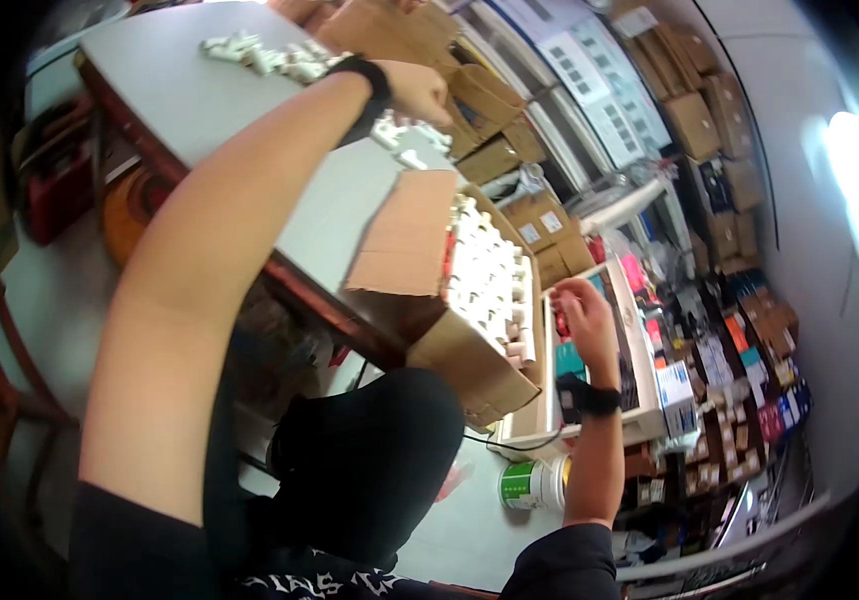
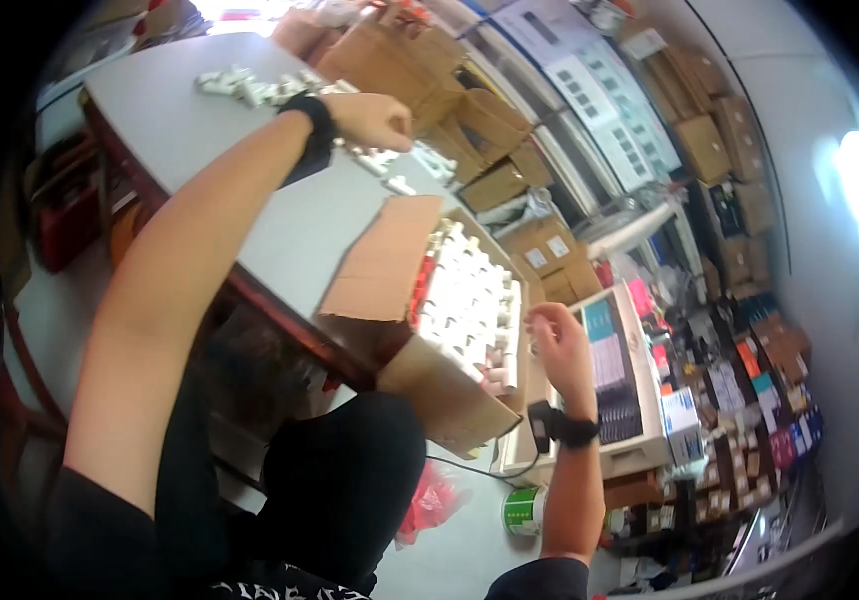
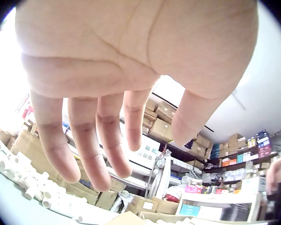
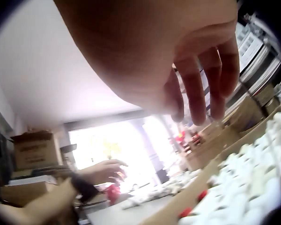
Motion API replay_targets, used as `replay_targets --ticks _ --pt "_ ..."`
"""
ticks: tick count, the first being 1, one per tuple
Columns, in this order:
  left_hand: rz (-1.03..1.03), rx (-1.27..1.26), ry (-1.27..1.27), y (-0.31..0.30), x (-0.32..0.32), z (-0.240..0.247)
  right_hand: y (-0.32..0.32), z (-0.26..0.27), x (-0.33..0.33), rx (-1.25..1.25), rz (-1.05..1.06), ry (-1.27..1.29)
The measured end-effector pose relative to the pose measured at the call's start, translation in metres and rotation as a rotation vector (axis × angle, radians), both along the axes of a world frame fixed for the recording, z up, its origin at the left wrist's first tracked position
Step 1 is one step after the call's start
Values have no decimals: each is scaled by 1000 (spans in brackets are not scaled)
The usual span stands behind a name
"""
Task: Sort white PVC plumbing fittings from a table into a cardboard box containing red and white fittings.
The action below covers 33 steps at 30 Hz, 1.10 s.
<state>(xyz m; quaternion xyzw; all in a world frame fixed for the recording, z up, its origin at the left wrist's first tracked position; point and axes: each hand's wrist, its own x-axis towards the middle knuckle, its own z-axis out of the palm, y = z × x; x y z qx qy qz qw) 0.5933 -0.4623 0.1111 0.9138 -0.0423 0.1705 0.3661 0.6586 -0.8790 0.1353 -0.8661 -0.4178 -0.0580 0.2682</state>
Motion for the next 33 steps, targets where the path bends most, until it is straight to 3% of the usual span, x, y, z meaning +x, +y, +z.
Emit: replay_targets --ticks 2,5,9,11,17,19,21,25,28,33 --pt "37 -25 65 -1 -6 1 23 13 -54 79 68 172" --pt "97 -62 142 2 -10 -11 60 30 -139 63 188 201" --pt "138 -17 194 20 -17 -26 97 41 -188 -83 469 -78" --pt "166 -17 200 33 -21 -38 126 38 -193 -76 555 -65" --pt "292 -60 230 73 -46 -74 248 14 -146 -28 615 -56" --pt "354 -202 211 78 -56 -86 293 -3 -113 34 599 -4" --pt "482 -244 239 79 -63 -92 328 -14 -93 83 526 217" --pt "577 -206 321 95 -68 -118 369 -82 -48 271 383 725" --pt "619 -262 260 109 -77 -134 375 -128 -26 151 322 765" --pt "562 -389 306 138 -87 -154 379 -169 5 315 73 995"
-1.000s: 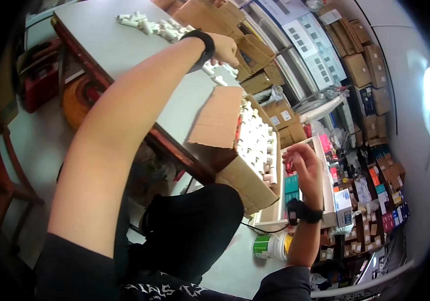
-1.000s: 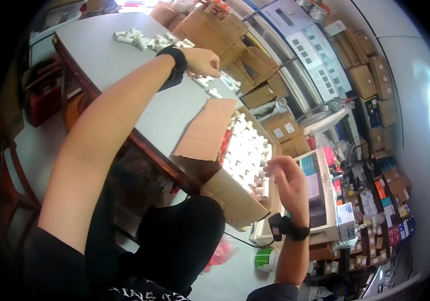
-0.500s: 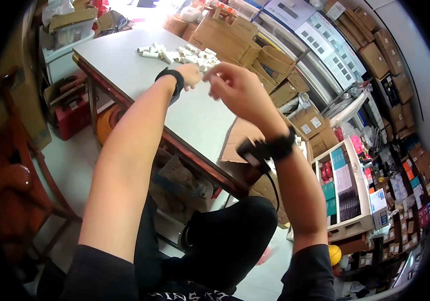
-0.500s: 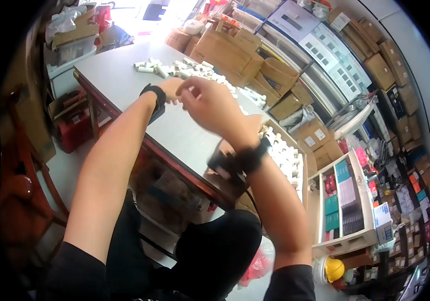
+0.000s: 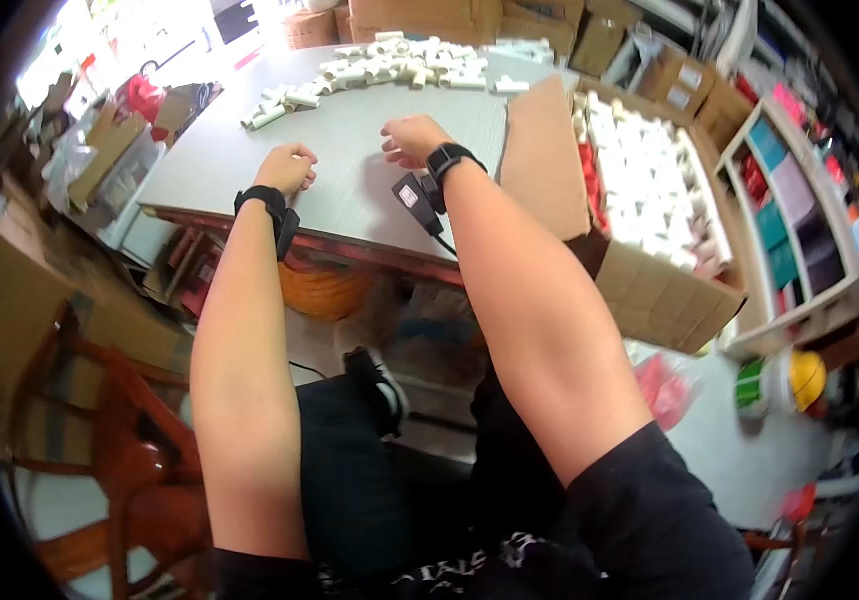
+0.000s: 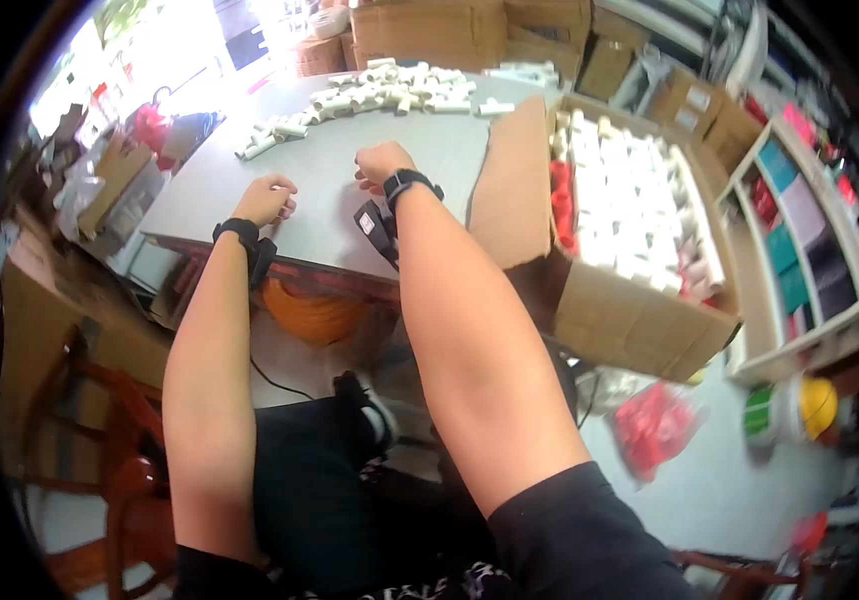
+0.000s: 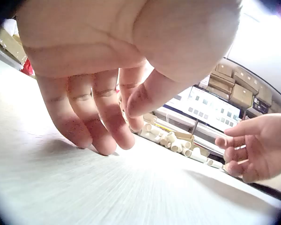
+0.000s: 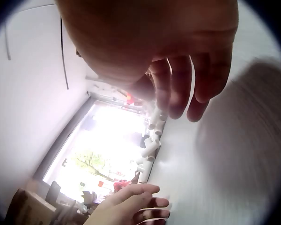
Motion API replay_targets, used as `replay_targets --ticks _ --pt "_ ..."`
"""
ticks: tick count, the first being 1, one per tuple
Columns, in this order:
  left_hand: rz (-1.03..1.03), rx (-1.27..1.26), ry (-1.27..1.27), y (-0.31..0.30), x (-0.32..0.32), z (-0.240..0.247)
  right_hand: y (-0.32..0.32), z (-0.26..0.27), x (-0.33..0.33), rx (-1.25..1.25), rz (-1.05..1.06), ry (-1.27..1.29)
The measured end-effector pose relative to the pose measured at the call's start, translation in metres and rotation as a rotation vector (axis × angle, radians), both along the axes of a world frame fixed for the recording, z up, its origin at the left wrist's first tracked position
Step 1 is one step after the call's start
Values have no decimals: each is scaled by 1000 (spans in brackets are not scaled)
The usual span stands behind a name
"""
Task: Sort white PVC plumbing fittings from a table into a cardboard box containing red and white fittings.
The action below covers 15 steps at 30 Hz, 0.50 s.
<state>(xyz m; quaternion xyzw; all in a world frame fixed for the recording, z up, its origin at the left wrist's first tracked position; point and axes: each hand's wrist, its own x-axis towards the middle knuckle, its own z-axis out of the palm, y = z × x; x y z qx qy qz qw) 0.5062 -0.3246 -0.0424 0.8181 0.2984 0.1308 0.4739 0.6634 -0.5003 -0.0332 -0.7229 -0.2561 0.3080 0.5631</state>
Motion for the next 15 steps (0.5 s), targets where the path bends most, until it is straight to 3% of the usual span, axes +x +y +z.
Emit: replay_targets --ticks 4,8,12,15 --pt "38 33 73 -3 -1 5 16 -8 -3 -3 -31 148" --pt "-20 44 104 2 4 4 60 -22 -8 154 15 293" --pt "-64 -70 183 3 5 17 115 -43 -25 170 -115 117" --pt "-10 2 250 12 8 31 112 -23 -40 163 -103 160"
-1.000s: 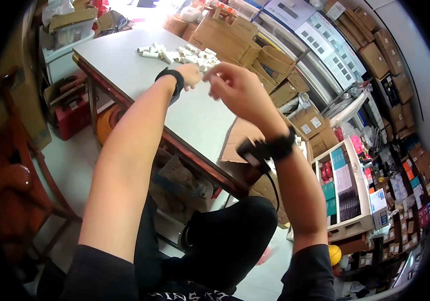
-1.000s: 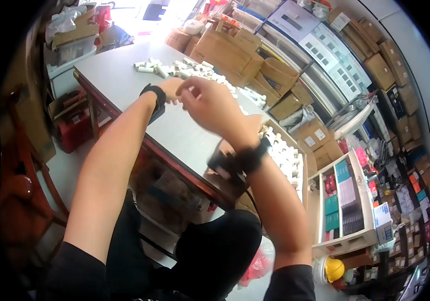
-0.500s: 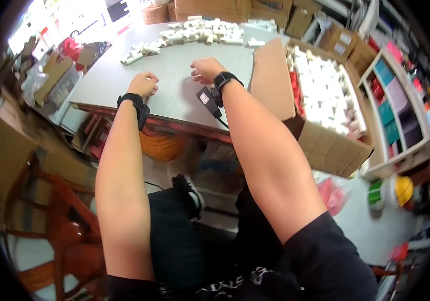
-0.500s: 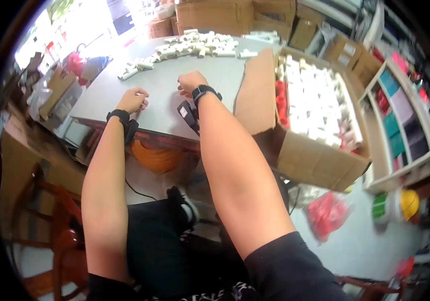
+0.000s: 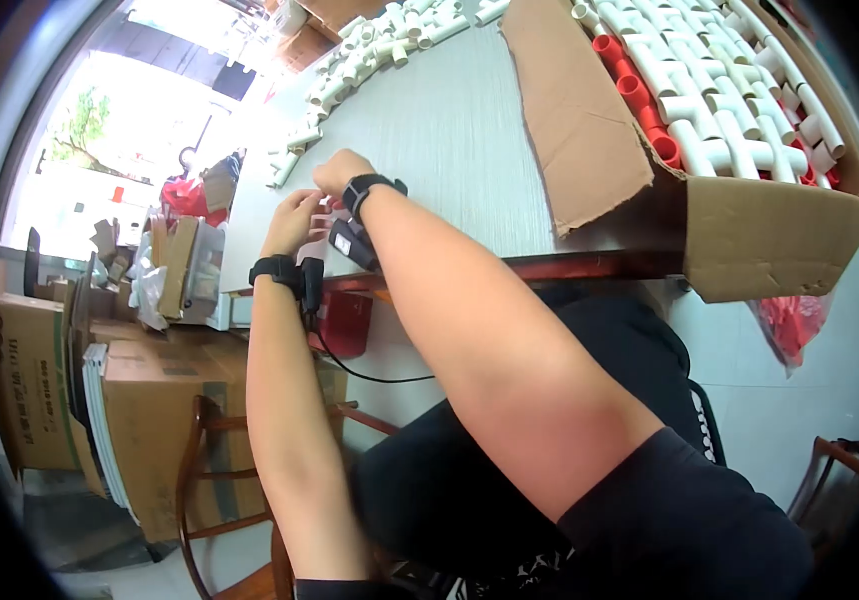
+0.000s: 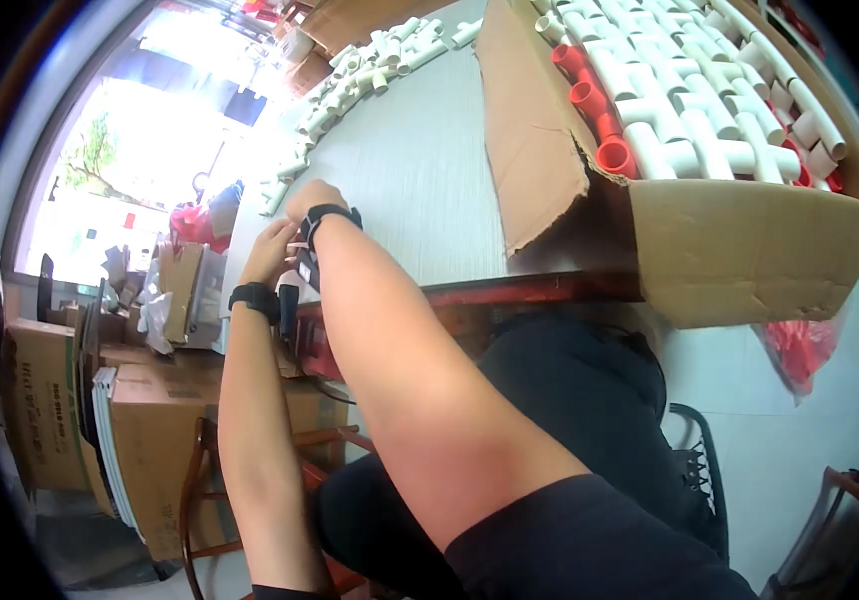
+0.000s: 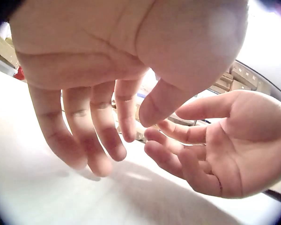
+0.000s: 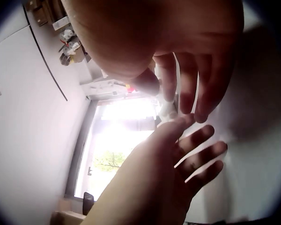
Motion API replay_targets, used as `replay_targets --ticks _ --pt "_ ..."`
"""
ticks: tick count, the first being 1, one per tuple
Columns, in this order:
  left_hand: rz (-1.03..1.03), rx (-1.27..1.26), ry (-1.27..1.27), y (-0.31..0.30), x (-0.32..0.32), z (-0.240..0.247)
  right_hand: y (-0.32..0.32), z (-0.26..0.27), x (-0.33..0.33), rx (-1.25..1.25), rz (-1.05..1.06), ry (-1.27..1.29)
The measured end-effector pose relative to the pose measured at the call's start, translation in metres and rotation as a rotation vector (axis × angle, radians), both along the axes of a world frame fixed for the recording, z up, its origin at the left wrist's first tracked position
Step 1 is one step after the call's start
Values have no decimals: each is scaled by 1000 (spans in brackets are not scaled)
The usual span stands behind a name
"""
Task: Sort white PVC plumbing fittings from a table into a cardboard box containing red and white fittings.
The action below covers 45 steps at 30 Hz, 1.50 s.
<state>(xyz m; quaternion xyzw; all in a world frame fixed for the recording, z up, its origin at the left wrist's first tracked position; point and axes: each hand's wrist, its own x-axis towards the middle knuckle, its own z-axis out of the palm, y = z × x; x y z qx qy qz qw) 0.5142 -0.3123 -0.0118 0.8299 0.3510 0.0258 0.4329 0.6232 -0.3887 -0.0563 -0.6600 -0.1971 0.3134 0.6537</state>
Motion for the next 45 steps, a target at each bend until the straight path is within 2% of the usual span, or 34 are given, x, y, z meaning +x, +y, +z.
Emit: replay_targets --ticks 9,13,15,16,17,19,22,25,26,29,30,33,34,37,38,43,45 --pt "172 60 -141 73 25 29 37 3 26 155 -25 222" --pt "171 16 -156 89 48 29 57 -9 45 154 -84 92" --pt "145 -15 -163 79 59 26 82 -14 52 126 -145 78" --pt "94 -15 -128 79 65 25 76 -8 48 188 -207 126" --pt "72 -10 -121 83 71 22 75 -4 55 170 -103 130" --pt "92 -23 -147 91 82 20 78 3 57 166 -185 41" --pt "125 -22 -105 102 90 18 92 5 62 113 -233 117" --pt "119 -25 -72 117 92 7 117 -11 78 -85 -137 -516" --pt "84 -29 -81 120 92 4 116 -13 79 -9 -121 -380" --pt "73 -28 -121 111 95 -2 110 -13 81 67 -79 -379" --pt "77 -23 -126 106 97 -2 108 -12 84 52 51 -295" --pt "128 -51 -121 107 100 -5 102 -9 79 23 -13 -222" --pt "150 -63 -124 112 102 -5 101 -12 73 7 -79 -409" --pt "211 -170 -81 131 107 -10 99 -12 75 -2 -63 -600" --pt "200 -155 -74 132 106 -11 97 -13 75 3 -58 -623" --pt "200 -123 -97 134 110 -23 82 -7 84 119 28 -262" --pt "209 -56 -115 120 105 -17 91 -9 85 14 -30 -579"
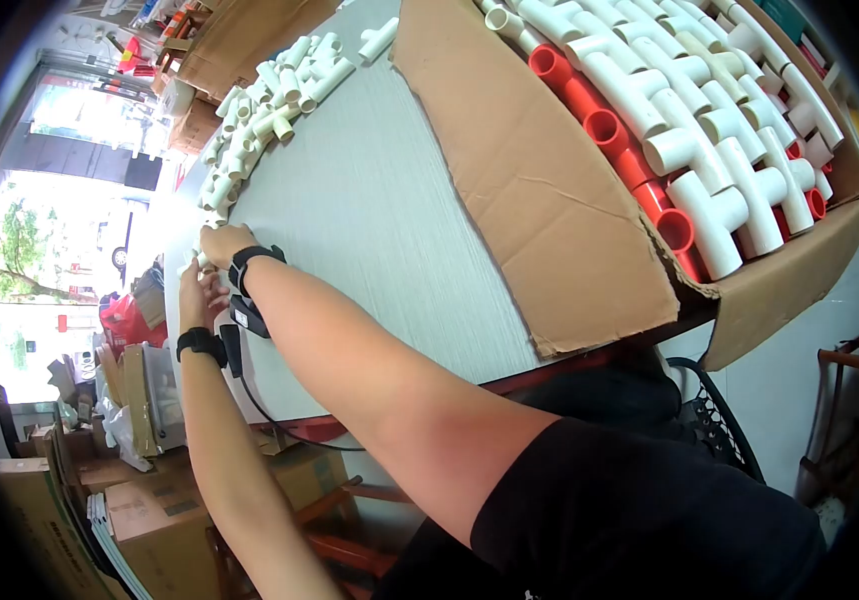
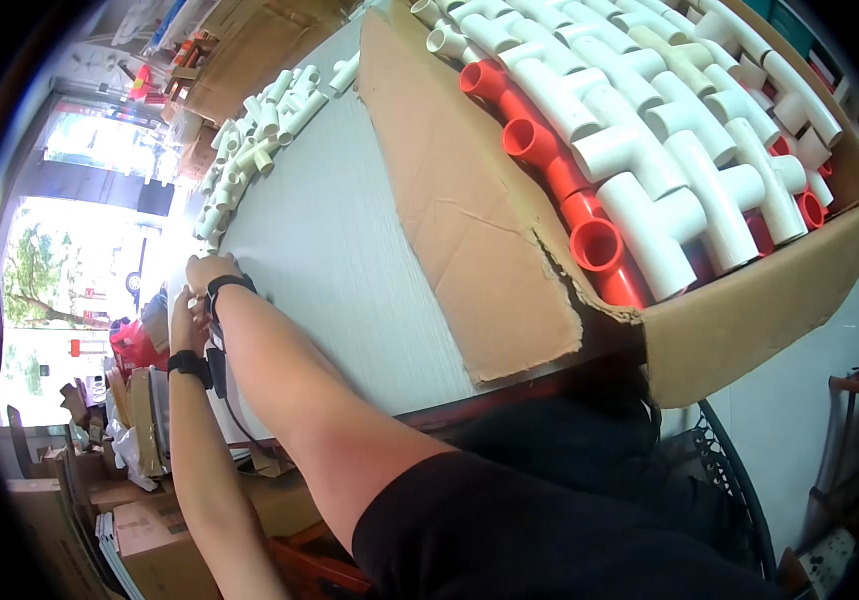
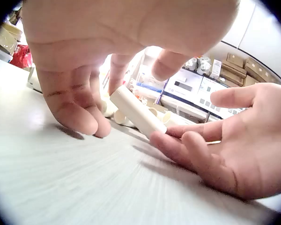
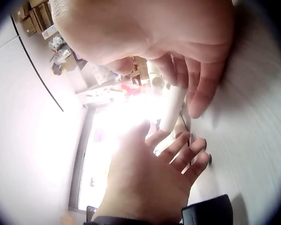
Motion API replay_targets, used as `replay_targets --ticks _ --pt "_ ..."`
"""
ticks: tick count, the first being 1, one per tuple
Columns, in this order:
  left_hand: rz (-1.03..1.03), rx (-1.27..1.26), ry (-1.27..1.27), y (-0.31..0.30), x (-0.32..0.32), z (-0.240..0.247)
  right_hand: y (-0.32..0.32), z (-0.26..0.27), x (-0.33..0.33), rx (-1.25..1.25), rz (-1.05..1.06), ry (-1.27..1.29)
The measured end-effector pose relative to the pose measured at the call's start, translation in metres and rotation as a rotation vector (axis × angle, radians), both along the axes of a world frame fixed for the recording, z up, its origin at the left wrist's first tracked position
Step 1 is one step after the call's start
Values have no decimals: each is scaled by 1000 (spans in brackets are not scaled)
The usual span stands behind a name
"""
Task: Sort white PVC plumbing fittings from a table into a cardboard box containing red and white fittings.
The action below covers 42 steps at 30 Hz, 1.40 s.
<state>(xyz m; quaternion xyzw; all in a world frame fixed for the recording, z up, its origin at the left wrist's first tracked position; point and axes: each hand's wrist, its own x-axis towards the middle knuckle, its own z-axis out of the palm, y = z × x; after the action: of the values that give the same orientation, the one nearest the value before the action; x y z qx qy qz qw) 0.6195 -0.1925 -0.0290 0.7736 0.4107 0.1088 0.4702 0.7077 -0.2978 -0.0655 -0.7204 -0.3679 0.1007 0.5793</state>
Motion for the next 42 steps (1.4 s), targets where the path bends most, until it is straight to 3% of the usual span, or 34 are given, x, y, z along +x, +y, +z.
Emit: replay_targets --ticks 3,6,11,17,18,23,27,31,36,39,40,42 --pt "2 19 -35 -5 -13 12 51 -11 6 56 -43 309" --pt "-2 81 -167 -6 -34 19 48 0 2 31 -39 77" --pt "31 140 -358 -49 -74 38 -33 59 -28 32 116 234" --pt "71 211 -494 -108 -125 49 -90 96 -58 -37 80 -93" --pt "82 205 -505 -116 -132 50 -101 99 -58 -136 211 -140" --pt "105 83 -640 -148 -152 60 -142 125 -72 -173 380 41" --pt "80 -54 -750 -173 -142 62 -187 144 -75 -203 431 -83" --pt "48 -188 -882 -194 -109 72 -212 152 -59 -110 623 50" --pt "-42 -302 -994 -222 -66 94 -243 158 -33 -92 529 -21" --pt "-23 -317 -1044 -249 -45 108 -258 156 -13 90 527 -79" --pt "-13 -324 -1042 -259 -39 110 -282 168 -24 84 445 97" --pt "-28 -410 -1145 -271 -18 112 -302 177 -18 -21 446 104"
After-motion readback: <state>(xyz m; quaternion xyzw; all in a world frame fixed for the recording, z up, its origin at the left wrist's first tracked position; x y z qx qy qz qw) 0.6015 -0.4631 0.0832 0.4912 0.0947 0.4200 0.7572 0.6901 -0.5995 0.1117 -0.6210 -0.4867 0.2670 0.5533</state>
